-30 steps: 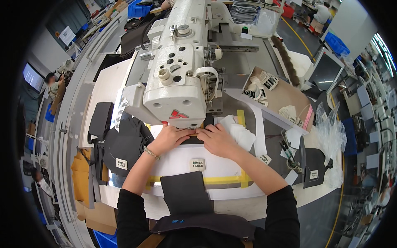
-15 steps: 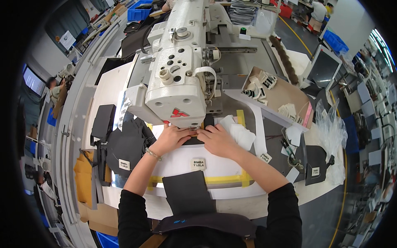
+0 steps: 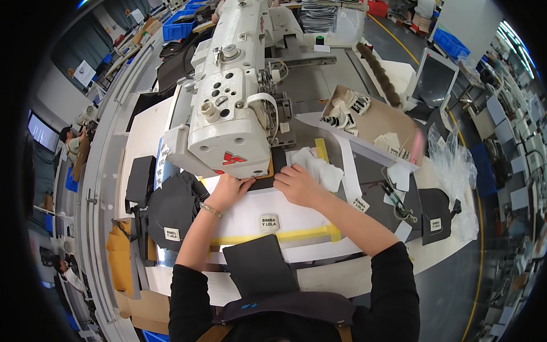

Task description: The person sews white rectangular labels onto black fabric pieces using an industrial sewing machine. They repeatedly pick up a fabric piece, align a label, feed it through the machine, and trim the excess thread with scissors. The finished items are stacked on the table.

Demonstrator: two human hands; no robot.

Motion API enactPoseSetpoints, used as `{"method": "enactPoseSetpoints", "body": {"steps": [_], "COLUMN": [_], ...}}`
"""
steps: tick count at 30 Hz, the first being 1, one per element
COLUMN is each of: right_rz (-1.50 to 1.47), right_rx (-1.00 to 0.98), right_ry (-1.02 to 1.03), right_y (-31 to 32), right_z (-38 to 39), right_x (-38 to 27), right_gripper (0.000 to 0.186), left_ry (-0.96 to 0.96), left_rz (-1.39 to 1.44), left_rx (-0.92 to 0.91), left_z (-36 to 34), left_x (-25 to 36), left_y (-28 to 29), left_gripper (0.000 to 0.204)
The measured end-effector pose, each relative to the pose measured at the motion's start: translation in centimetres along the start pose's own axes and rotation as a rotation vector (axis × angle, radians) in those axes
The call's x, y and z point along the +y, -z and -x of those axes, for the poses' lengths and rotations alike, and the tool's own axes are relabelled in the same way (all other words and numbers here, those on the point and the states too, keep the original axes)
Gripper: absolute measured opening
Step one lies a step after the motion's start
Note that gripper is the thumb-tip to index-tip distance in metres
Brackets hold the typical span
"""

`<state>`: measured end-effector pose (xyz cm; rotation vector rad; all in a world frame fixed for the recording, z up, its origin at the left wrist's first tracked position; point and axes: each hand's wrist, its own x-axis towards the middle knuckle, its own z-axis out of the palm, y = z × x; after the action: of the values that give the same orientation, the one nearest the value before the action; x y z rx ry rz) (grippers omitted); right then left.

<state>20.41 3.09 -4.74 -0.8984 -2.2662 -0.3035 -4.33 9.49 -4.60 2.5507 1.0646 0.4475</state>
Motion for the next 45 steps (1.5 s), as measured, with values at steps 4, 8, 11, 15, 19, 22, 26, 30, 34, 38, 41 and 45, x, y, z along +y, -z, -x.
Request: {"method": "enactPoseSetpoints", "body": {"steps": [4, 8, 11, 15, 19, 22, 26, 30, 34, 38, 41, 45], "right_rz": [0.008, 0.003, 0.003, 0.026, 0.005, 0.022, 0.050, 0.118, 0.131, 0.107, 0.158, 0.210], "right_rx": [-0.011, -0.034, -0.036, -0.019, -0.033, -0.094, -0.276, -0.498, -0.488, -0.459, -0.620, -0.550], "right_ry": [-0.011, -0.028, -0.026, -0.040, -0.108, -0.126, -0.103, -0.144, -0.197, -0.208, -0.231, -0.195], "right_y": [-0.4, -0.2, 0.0, -0.1, 0.0, 0.8, 3.5, 5.7, 6.0, 5.8, 6.1, 5.6], "right_z": [-0.1, 0.1, 0.0, 0.1, 0.3, 0.8, 0.5, 0.2, 0.7, 0.7, 0.1, 0.3], "right_x": [0.2, -0.2, -0.3, -0.2, -0.4, -0.3, -0.1, -0.3, -0.3, 0.1, 0.4, 0.5], "right_gripper": [0.007, 0.005, 0.005, 0.005, 0.004, 0.005, 0.006, 0.005, 0.005, 0.005, 0.018, 0.016], "left_ry": [-0.049, -0.108, -0.057, 0.059, 0.053, 0.079, 0.016, -0.141, -0.254, -0.293, -0.280, -0.395], "left_rz": [-0.068, -0.075, -0.045, -0.094, -0.172, -0.253, -0.335, -0.415, -0.385, -0.383, -0.430, -0.451], "left_rx": [0.068, 0.066, 0.120, 0.106, 0.188, 0.209, 0.146, 0.066, -0.030, -0.012, -0.001, 0.221], "left_z": [-0.1, 0.1, 0.5, 1.2, 2.3, 3.4, 3.7, 3.0, 2.4, 2.5, 2.6, 2.6], "left_x": [0.1, 0.4, 0.5, 1.5, 2.0, 2.3, 2.7, 4.0, 4.4, 4.5, 4.5, 4.2], "left_y": [-0.1, -0.1, -0.9, -0.7, 1.3, 2.6, 3.3, 2.4, 2.2, 1.5, 0.5, -0.1], "left_gripper": [0.021, 0.017, 0.019, 0.021, 0.028, 0.033, 0.037, 0.039, 0.029, 0.023, 0.023, 0.019]}}
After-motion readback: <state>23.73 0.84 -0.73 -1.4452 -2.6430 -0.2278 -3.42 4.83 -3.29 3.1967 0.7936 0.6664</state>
